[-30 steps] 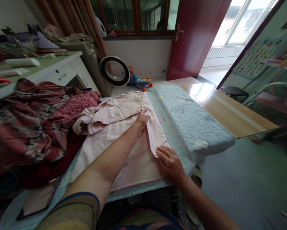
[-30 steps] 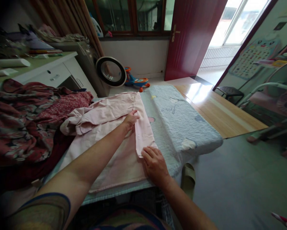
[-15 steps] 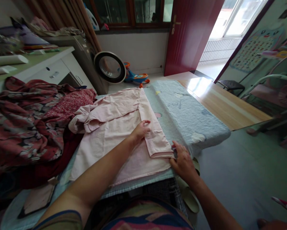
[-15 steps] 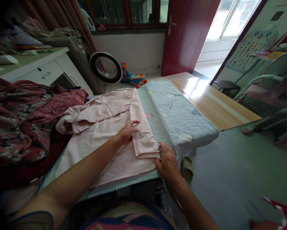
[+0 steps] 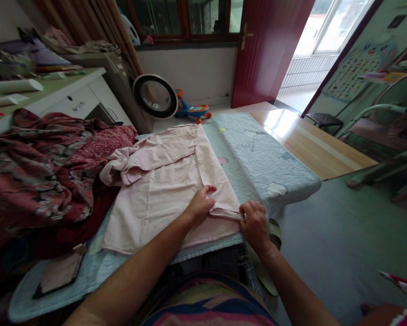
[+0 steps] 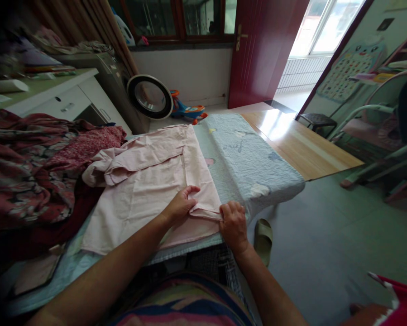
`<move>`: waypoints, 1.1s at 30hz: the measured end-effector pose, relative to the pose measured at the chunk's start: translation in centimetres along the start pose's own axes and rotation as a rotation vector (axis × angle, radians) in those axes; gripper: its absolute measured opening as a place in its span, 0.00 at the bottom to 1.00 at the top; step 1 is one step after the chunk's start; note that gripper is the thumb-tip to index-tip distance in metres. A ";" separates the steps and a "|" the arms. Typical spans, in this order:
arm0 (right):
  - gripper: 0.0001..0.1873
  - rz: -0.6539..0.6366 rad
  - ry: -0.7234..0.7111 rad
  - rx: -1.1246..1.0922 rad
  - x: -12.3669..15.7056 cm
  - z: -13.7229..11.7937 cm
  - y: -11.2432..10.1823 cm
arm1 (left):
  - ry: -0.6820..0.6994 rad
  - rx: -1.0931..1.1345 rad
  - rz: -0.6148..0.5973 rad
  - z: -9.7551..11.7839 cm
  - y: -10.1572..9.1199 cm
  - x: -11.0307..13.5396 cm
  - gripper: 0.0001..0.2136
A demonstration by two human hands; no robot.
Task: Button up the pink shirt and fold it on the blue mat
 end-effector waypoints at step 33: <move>0.05 -0.025 0.063 -0.018 3.1 -0.5 -1.3 | 0.921 -1.098 0.070 1.1 7.9 6.1 0.06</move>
Point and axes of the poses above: each hand's wrist, its own x-axis away from the middle knuckle, its own y-axis out of the palm, z = x × y, the point moved 8 cm from there along -x, towards the middle knuckle, and after that the axes turned 11 degrees about -y, right-handed, at the moved point
